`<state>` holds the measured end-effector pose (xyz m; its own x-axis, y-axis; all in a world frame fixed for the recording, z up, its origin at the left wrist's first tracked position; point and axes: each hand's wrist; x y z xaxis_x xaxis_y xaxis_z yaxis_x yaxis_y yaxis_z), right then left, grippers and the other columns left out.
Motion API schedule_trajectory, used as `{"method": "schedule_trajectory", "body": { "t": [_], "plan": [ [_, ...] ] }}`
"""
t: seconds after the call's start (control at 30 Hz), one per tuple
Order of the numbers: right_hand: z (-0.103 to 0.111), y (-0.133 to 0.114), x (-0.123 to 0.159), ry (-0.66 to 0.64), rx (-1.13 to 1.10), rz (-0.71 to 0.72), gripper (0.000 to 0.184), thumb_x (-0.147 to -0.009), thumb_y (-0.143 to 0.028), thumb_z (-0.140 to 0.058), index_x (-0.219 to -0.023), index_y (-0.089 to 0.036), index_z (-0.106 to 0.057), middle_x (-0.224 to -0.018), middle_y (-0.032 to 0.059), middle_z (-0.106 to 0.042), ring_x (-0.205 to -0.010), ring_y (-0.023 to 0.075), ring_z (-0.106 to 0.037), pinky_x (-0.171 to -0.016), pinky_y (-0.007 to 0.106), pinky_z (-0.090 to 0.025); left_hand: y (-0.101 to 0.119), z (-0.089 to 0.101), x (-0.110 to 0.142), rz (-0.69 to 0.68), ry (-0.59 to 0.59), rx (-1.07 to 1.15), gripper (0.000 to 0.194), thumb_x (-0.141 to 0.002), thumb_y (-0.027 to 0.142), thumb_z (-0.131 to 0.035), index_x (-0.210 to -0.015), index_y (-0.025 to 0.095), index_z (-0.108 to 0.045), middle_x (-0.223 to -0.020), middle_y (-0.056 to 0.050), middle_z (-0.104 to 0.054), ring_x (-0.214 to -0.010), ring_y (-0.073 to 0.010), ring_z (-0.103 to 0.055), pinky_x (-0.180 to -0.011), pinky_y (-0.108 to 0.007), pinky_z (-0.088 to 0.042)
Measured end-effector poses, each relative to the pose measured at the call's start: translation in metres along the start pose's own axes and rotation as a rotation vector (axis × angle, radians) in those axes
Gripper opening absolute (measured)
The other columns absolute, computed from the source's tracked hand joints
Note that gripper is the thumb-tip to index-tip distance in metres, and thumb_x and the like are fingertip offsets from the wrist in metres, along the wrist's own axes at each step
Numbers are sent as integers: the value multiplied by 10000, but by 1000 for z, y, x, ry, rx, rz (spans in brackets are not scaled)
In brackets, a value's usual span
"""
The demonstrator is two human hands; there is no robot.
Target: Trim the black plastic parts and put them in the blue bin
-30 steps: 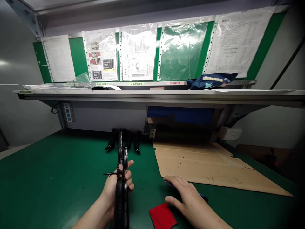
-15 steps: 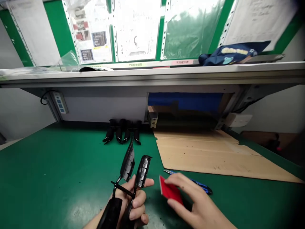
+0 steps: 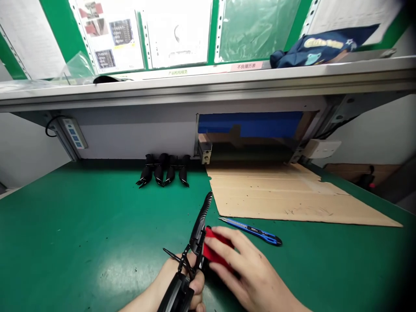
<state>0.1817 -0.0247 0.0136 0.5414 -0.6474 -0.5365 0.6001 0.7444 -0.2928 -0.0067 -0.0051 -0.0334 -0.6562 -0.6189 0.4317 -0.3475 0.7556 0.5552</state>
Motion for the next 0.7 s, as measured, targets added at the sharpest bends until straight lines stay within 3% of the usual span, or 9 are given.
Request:
{"method": "schedule_trajectory", "body": {
  "t": [0.13,0.23,0.37,0.47,0.57,0.7],
  "plan": [
    [0,-1,-1,-25,-43,76,283,-981,-207,-466,-1253,-196,-545,-1240,147,-500,-1034,250,-547,-822,343,-541,-2,3,-1,-12,-6,-6,301,-830,384,-532,-613,177,-507,-368,68,-361,-267,-60,-228,-419,-241,-388],
    [0,-3,-2,32,-22,10,284,-983,-198,-456,-1251,-191,-551,-1237,146,-506,-1054,252,-545,-839,343,-538,-1,1,0,-29,-13,1,268,-852,378,-515,-673,179,-534,-381,76,-375,-271,-57,-218,-431,-247,-412],
    [2,-1,-3,10,-32,70,262,-985,-221,-467,-1224,-196,-570,-1226,144,-524,-1017,248,-561,-823,348,-543,0,-2,2,-21,-41,2,320,-847,410,-532,-629,176,-505,-360,80,-342,-272,-52,-202,-420,-241,-400],
    [2,1,-3,54,-28,4,277,-984,-196,-466,-1247,-190,-552,-1252,145,-501,-1083,254,-529,-868,359,-527,0,-3,3,-31,-62,-1,294,-831,440,-564,-687,188,-519,-373,92,-363,-265,-49,-188,-412,-230,-384],
    [2,3,-2,23,-95,136,267,-985,-219,-484,-1243,-203,-550,-1257,141,-489,-1049,255,-528,-821,353,-532,-1,-2,4,-17,-75,-10,368,-810,462,-581,-598,186,-462,-365,86,-343,-264,-42,-163,-365,-198,-290],
    [1,7,0,46,-88,29,321,-975,-140,-473,-1286,-204,-515,-1276,136,-473,-1116,257,-490,-884,364,-499,1,-2,8,-14,-109,-31,517,-858,519,-490,-475,180,-417,-346,72,-300,-274,-52,-207,-429,-225,-362]
  ]
}}
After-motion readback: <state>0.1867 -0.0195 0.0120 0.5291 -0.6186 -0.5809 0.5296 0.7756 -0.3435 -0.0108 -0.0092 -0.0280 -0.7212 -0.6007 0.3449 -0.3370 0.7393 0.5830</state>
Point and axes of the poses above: each hand's wrist, its own x-axis away from the middle knuckle, its own z-axis out of the back of the hand, y = z × x
